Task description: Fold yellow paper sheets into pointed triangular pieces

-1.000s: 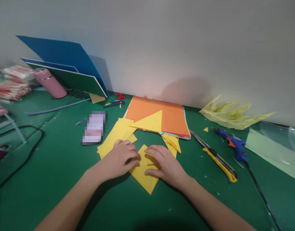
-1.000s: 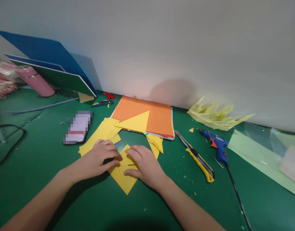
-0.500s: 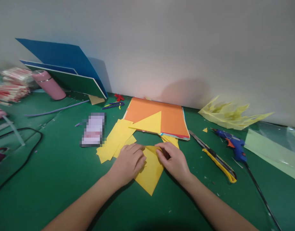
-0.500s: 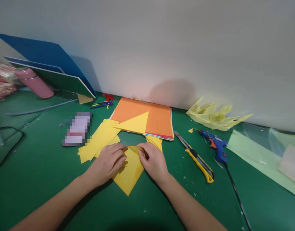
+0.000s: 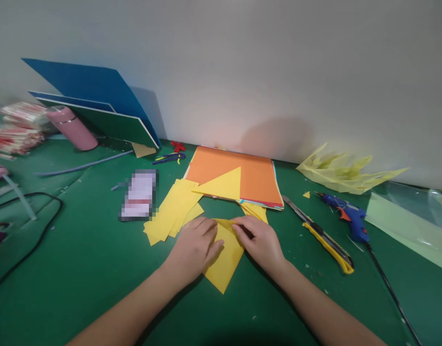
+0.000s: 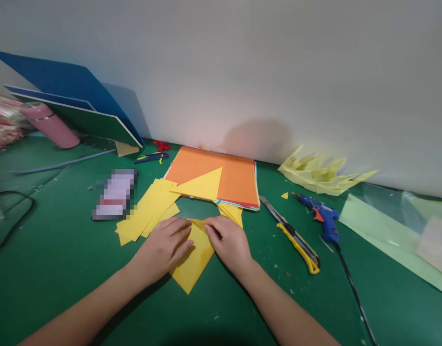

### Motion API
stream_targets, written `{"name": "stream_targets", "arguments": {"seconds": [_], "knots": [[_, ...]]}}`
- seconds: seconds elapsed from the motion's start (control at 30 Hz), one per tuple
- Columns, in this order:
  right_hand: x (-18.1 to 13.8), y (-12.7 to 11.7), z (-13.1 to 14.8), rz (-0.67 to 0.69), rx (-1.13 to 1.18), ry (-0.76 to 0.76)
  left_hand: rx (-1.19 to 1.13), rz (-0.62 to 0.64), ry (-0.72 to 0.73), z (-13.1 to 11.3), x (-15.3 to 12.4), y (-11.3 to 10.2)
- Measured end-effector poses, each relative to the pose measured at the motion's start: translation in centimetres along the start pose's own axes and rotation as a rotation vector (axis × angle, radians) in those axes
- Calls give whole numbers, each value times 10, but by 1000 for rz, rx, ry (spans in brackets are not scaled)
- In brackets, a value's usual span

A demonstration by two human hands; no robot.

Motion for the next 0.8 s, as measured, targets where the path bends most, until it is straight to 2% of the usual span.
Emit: {"name": "stream_targets", "arguments": {"seconds": [0.1, 0.27, 0.43, 0.57, 0.8], "knots": [[0, 0, -2, -20, -10, 0, -35, -15, 22, -1, -2, 3], [1, 2, -5, -19, -39, -8, -16, 35, 30, -1, -2, 4], [-1, -1, 0, -16, -25, -114, 13, 86, -3, -3, -2, 7], [-4, 2, 3, 41, -66, -162, 20, 107, -41, -1, -3, 8], [-6, 3, 11, 80, -169, -255, 16, 99, -16, 0, -5, 8]]}}
Point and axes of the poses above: each hand's wrist, its own x-axis towards the middle knuckle, its own y-axis out of the palm, z = x × y, the point moved 8 cm from there along x, towards the middle knuckle, and after that the axes turned 11 degrees about -z, right-handed, at the moved point
